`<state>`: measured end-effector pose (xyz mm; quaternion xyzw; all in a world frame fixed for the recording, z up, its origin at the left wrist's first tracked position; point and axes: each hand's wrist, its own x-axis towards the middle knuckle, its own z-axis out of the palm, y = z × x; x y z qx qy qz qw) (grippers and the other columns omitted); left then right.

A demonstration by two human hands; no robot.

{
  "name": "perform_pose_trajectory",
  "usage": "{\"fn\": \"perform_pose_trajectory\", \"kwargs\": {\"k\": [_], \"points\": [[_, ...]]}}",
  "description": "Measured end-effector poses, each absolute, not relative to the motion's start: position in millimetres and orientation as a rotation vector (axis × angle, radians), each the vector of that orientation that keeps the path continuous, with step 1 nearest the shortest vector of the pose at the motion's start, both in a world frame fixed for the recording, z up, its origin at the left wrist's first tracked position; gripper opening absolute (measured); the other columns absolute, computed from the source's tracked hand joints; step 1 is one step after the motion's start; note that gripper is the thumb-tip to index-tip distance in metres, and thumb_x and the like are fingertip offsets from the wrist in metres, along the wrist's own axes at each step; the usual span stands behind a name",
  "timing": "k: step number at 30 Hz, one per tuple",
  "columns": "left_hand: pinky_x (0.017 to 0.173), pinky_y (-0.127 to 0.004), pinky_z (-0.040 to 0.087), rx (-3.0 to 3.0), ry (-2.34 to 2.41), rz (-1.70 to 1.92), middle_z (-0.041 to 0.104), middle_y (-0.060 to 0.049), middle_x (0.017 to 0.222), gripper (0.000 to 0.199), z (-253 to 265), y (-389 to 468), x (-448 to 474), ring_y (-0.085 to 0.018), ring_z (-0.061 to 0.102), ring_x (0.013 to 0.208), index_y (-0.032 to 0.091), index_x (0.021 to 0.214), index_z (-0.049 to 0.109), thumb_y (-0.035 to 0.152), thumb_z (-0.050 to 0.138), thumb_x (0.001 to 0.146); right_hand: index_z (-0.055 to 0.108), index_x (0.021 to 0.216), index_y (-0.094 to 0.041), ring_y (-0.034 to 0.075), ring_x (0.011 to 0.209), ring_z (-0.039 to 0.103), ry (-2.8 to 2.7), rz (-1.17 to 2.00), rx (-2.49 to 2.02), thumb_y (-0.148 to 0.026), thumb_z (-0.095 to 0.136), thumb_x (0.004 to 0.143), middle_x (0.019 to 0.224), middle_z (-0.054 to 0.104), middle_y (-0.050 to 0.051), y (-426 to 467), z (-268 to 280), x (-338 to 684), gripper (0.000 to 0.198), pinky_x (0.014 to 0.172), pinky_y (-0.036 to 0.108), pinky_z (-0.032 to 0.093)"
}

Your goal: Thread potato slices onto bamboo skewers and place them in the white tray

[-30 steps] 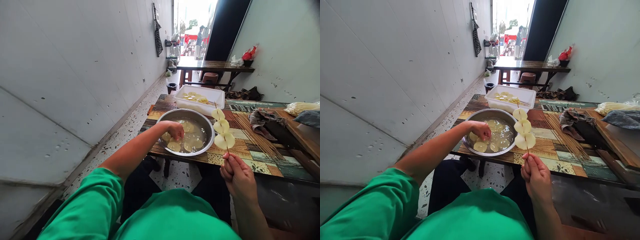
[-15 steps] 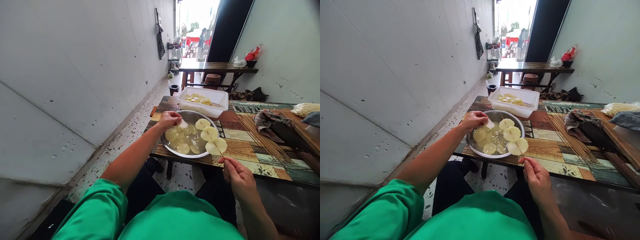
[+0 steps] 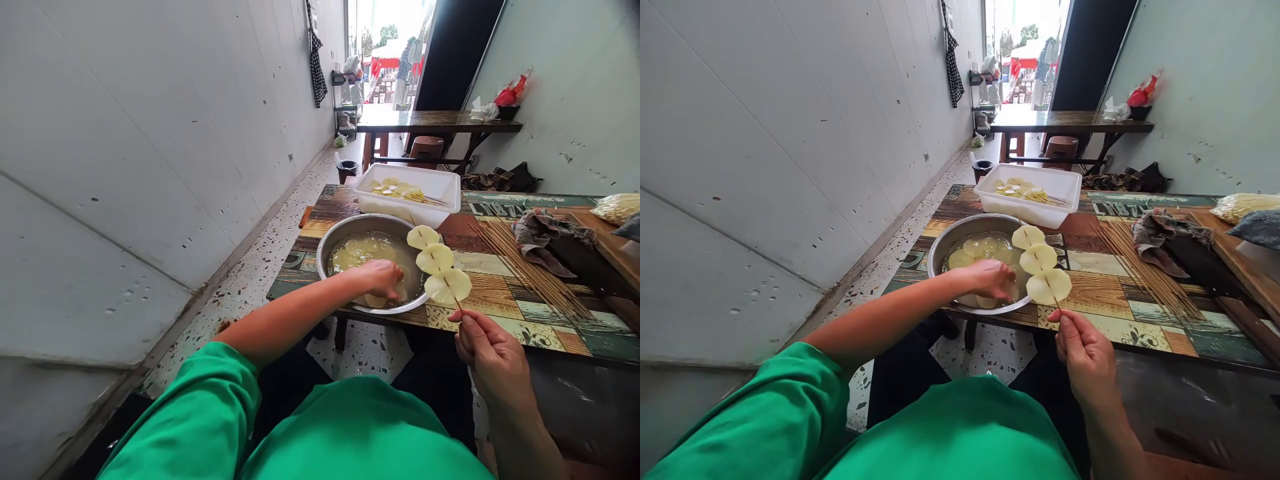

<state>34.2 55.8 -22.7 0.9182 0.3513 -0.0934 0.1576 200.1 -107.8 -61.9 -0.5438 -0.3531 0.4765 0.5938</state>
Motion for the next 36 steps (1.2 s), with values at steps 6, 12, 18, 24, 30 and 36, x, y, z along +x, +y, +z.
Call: {"fn": "perform_pose_trajectory", "kwargs": {"k": [6,12,18,24,30,36], "points": [[0.067,-0.025,0.045,2.540,0.882,-0.129,0.071,-0.007,0.090,0.034,-34,70,34,-0.021,0.065,0.085,0.017,0.101,0.070,0.016,0.069,0.067,0.063,0.088,-0.018,0.006,0.042,0.023,-0.819,1.106,-1.247,-0.044,0.067,0.084,0.050,0.026,-0.010,-110,-65,202,0.026,0.041,0.021,0.017],[0.060,-0.025,0.051,1.480,1.107,0.615,0.065,-0.003,0.069,0.008,-26,93,3,-0.012,0.063,0.058,0.011,0.083,0.065,0.018,0.064,0.080,0.066,0.089,-0.019,0.008,0.041,0.028,-1.003,1.064,-1.401,-0.047,0.063,0.084,0.048,0.032,-0.008,-116,-69,205,0.029,0.039,0.021,0.019],[0.059,-0.023,0.054,1.139,1.048,1.032,0.068,-0.001,0.069,0.013,-15,97,-14,-0.012,0.065,0.058,0.011,0.083,0.060,0.009,0.069,0.075,0.073,0.085,-0.022,0.016,0.049,0.048,-1.329,0.738,-1.542,-0.044,0.059,0.083,0.051,0.050,-0.001,-115,-65,201,0.026,0.039,0.024,0.029],[0.057,-0.022,0.053,1.184,1.057,1.159,0.065,0.000,0.060,0.013,-8,89,-13,-0.010,0.062,0.053,0.009,0.077,0.065,0.017,0.074,0.071,0.072,0.085,-0.022,0.020,0.056,0.056,-1.442,0.618,-1.541,-0.042,0.054,0.086,0.050,0.051,0.001,-113,-60,196,0.027,0.037,0.025,0.027],[0.056,-0.022,0.051,1.295,1.064,1.173,0.065,-0.001,0.060,0.008,-6,82,-10,-0.009,0.061,0.053,0.010,0.072,0.066,0.016,0.069,0.074,0.072,0.084,-0.022,0.020,0.055,0.057,-1.437,0.609,-1.541,-0.042,0.055,0.086,0.051,0.054,0.001,-115,-60,195,0.026,0.038,0.024,0.030],[0.059,-0.022,0.052,1.361,1.046,1.204,0.063,0.000,0.058,0.008,-1,80,-10,-0.009,0.059,0.054,0.011,0.070,0.065,0.017,0.068,0.074,0.073,0.084,-0.022,0.020,0.055,0.057,-1.419,0.580,-1.532,-0.044,0.058,0.084,0.054,0.058,0.002,-116,-55,196,0.026,0.040,0.025,0.034]]}}
